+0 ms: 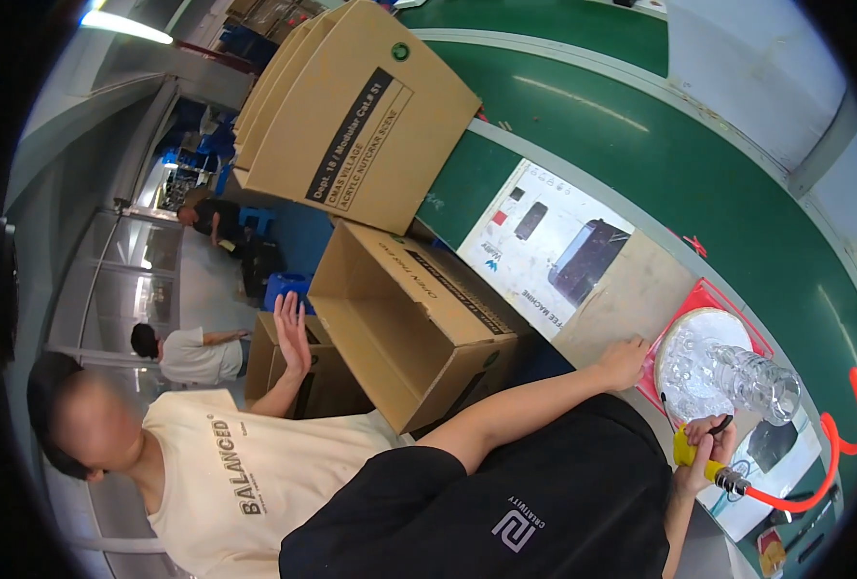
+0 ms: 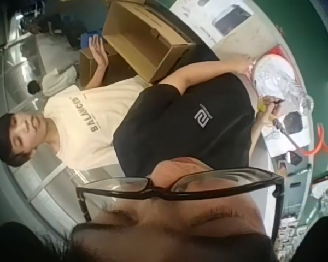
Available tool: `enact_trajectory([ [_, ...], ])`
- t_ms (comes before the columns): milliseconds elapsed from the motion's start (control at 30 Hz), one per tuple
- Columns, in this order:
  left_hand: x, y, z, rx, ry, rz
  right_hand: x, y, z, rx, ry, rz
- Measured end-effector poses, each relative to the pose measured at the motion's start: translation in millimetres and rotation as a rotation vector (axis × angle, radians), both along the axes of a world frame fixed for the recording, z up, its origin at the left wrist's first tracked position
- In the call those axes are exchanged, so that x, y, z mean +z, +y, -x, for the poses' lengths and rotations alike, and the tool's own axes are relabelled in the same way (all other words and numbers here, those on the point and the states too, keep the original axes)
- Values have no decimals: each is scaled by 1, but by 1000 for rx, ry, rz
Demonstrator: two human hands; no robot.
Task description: Cleaning glass components with a compressed air nozzle and packing them into cardboard boxes for shipping.
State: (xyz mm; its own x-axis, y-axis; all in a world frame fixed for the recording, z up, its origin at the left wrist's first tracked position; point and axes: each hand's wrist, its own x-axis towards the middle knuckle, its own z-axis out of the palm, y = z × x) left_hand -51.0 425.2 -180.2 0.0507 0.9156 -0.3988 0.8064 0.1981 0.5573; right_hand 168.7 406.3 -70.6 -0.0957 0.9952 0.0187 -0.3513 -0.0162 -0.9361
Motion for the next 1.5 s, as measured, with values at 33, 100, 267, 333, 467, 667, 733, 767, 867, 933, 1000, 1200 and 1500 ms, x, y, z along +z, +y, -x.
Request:
enact_trajectory([
  [33,-2,-1,-2,1,3,-12,-1,1,4,18,15,3],
  [100,-1,-1,-12,3,-15,-15,0,-1,7,-35,-28,25],
  [267,-11,0,0,99,-221,-7,-43,-11,-40,-152,-141,12],
  [333,2,2,6,119,-169,85,-25,-1,-45,-109,-12,27],
  [467,5,4,18,-21,5,126,7,16,-73,-120,-106,96],
  [667,16,15,23,-85,91,124,20,56,-116,-215,-11,59],
  [733,17,16,26,-87,103,104,21,78,-121,-223,13,34],
  [767,17,16,28,-79,122,112,19,90,-123,-215,26,35],
  [867,19,8,32,-52,106,99,10,125,-120,-182,65,27],
  [933,32,5,26,12,83,107,5,146,-113,-126,18,77],
  [1000,33,-3,25,47,59,71,-8,167,-105,-92,21,53],
  [1200,28,-19,17,156,-42,5,-3,222,-50,122,-93,98],
  [1500,12,-32,20,212,-186,-30,67,265,74,816,-242,-41],
])
